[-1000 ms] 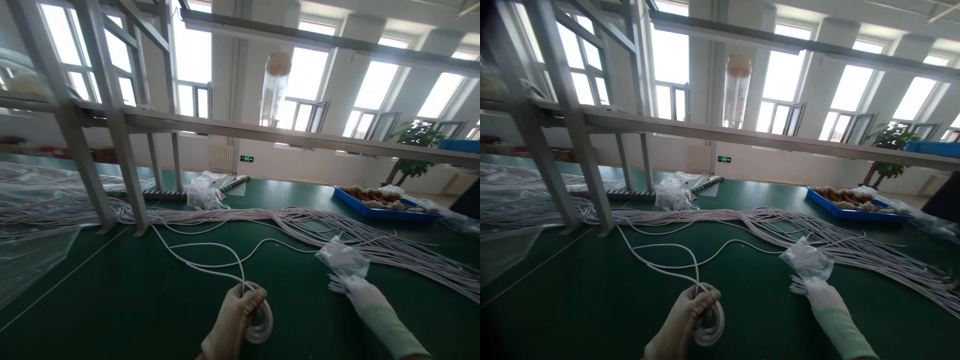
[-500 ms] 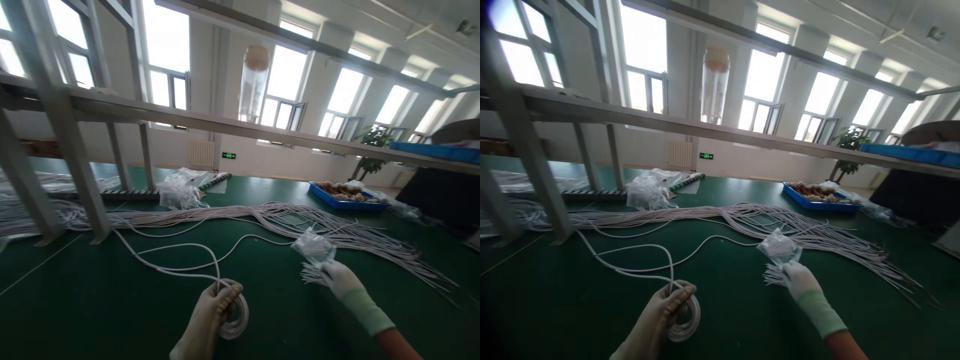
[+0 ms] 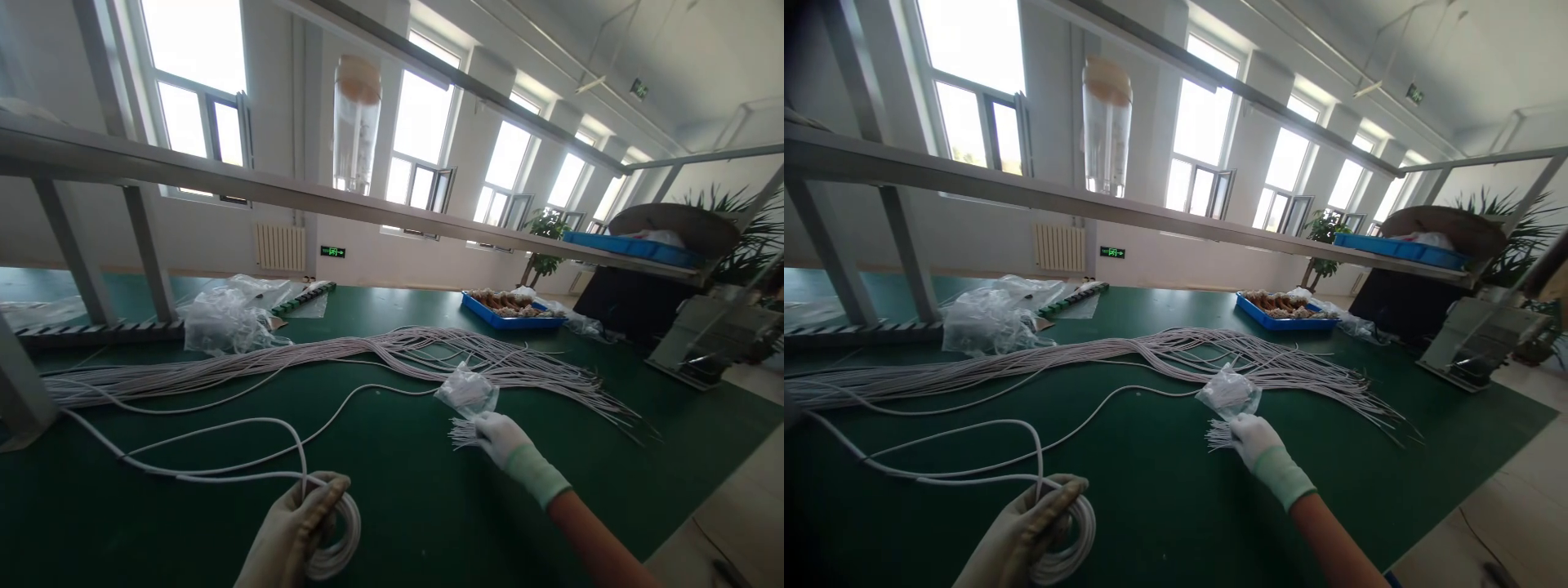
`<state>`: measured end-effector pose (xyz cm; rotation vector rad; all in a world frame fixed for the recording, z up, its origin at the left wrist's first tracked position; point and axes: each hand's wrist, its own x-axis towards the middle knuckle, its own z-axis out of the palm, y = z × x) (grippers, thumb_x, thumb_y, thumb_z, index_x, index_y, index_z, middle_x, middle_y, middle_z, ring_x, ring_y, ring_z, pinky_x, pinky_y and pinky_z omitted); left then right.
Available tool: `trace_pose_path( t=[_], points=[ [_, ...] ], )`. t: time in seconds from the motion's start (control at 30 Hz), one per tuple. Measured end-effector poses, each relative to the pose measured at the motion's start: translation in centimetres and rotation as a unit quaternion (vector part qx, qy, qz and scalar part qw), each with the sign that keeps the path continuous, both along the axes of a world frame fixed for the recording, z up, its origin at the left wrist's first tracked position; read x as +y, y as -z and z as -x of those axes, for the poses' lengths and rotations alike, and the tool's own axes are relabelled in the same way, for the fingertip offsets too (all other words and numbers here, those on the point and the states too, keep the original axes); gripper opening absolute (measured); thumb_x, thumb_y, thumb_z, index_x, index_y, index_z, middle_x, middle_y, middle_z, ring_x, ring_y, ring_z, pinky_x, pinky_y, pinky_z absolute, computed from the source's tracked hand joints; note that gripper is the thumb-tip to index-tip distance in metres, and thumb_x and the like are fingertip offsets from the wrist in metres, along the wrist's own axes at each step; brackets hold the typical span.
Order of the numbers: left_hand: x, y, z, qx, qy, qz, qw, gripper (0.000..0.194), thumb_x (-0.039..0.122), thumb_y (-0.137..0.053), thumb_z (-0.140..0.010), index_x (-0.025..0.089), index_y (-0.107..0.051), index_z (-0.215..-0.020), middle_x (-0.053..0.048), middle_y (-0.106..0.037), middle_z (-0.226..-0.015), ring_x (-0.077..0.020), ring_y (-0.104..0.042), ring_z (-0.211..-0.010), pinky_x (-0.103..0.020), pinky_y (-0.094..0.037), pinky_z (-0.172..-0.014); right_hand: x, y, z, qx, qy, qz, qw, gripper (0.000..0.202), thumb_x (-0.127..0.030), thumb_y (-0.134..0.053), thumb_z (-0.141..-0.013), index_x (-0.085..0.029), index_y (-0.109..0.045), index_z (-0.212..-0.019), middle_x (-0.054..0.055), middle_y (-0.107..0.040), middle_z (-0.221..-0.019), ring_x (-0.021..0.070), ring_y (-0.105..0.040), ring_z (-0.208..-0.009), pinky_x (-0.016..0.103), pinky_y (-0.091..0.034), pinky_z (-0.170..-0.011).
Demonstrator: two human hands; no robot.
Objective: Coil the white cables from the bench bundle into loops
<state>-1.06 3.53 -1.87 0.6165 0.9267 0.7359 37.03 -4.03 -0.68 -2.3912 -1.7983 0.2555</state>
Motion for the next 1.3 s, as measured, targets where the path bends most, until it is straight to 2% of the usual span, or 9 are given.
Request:
trace_pose_path(
  t=[0.27,0.4,0.63,0.7,0.87,0.97,1.1,1.2,1.3],
  points=[
    [0.0,-0.1,0.2,0.044,0.014,0.011,0.999,0.015,0.026,-0.083,-0.081,0.016,-0.072,-0.086,-0.006,-0.074,-0.073,-0.0182,-0.066,-0.065,-0.027,-0.056,-0.061,-0.6,0.4,1.0,0.121,0.054,-0.022,0.991,0.016,-0.014,-0.053,-0.098,-0.018,-0.065,-0.106,0.007,-0.072,-0.112,0.0229,-0.07,-0.102,0.032,-0.056,-0.087],
    [0.1,0.5,0.1,0.046,0.01,0.021,0.999,0.019,0.03,-0.079,-0.084,0.016,-0.071,-0.094,-0.008,-0.074,-0.079,-0.0205,-0.068,-0.071,-0.029,-0.057,-0.065,-0.1,0.9,1.1,0.129,0.089,-0.013,0.988,0.012,-0.011,-0.057,-0.094,-0.017,-0.066,-0.099,0.009,-0.073,-0.109,0.0268,-0.07,-0.103,0.038,-0.056,-0.09],
    [0.3,0.6,0.3,-0.005,0.041,0.0,0.999,0.031,0.033,-0.089,-0.075,0.013,-0.071,-0.09,-0.004,-0.07,-0.068,-0.0151,-0.061,-0.058,-0.025,-0.05,-0.057,0.0,0.7,0.4,0.126,0.118,0.002,0.985,0.009,-0.008,-0.06,-0.091,-0.016,-0.065,-0.093,0.012,-0.071,-0.106,0.0291,-0.069,-0.102,0.043,-0.055,-0.093],
    [0.1,0.4,0.7,-0.002,0.049,-0.017,0.999,0.036,0.038,-0.089,-0.073,0.014,-0.071,-0.093,-0.005,-0.072,-0.074,-0.018,-0.065,-0.065,-0.029,-0.053,-0.064,-0.2,0.5,0.8,0.138,0.111,-0.006,0.984,0.01,-0.009,-0.056,-0.093,-0.016,-0.063,-0.096,0.012,-0.071,-0.106,0.028,-0.069,-0.1,0.042,-0.056,-0.092],
    [-0.8,-0.5,1.9,0.021,0.081,-0.016,0.996,0.054,0.042,-0.085,-0.072,0.016,-0.066,-0.116,-0.012,-0.076,-0.107,-0.0313,-0.07,-0.104,-0.044,-0.054,-0.095,-0.7,0.7,4.9,0.226,0.029,-0.014,0.974,0.021,-0.02,-0.051,-0.099,-0.019,-0.061,-0.116,0.008,-0.069,-0.107,0.0202,-0.07,-0.072,0.033,-0.062,-0.066],
    [-1.3,-2.0,1.9,0.01,0.116,-0.036,0.993,0.047,0.038,-0.073,-0.081,0.012,-0.065,-0.119,-0.013,-0.075,-0.106,-0.0304,-0.07,-0.103,-0.043,-0.053,-0.097,-0.8,1.2,9.1,0.273,-0.066,-0.007,0.96,0.023,-0.02,-0.056,-0.095,-0.023,-0.067,-0.115,0.005,-0.067,-0.108,0.0186,-0.07,-0.071,0.03,-0.062,-0.064],
    [-1.9,-3.7,1.8,0.056,0.121,-0.082,0.988,0.029,0.025,-0.065,-0.081,0.016,-0.069,-0.108,-0.009,-0.074,-0.097,-0.028,-0.069,-0.097,-0.042,-0.052,-0.095,-0.6,0.9,13.9,0.248,-0.204,-0.04,0.946,0.02,-0.016,-0.056,-0.095,-0.025,-0.071,-0.105,0.003,-0.066,-0.104,0.0184,-0.068,-0.073,0.03,-0.061,-0.066],
    [-2.0,-3.4,2.2,0.102,0.143,-0.116,0.978,0.039,0.018,-0.071,-0.075,0.017,-0.067,-0.114,-0.01,-0.074,-0.109,-0.0313,-0.065,-0.111,-0.045,-0.047,-0.104,-0.2,0.1,15.9,0.235,-0.261,-0.068,0.934,0.02,-0.015,-0.055,-0.097,-0.025,-0.07,-0.104,0.002,-0.065,-0.104,0.0175,-0.067,-0.076,0.028,-0.059,-0.068],
    [-1.9,-2.6,2.7,0.116,0.189,-0.162,0.962,0.049,0.026,-0.077,-0.077,0.016,-0.063,-0.123,-0.012,-0.071,-0.12,-0.0342,-0.063,-0.118,-0.05,-0.044,-0.108,0.1,-0.4,17.5,0.256,-0.274,-0.103,0.921,0.019,-0.014,-0.055,-0.098,-0.025,-0.07,-0.101,0.002,-0.064,-0.103,0.0172,-0.065,-0.076,0.028,-0.058,-0.068]
  ],
)
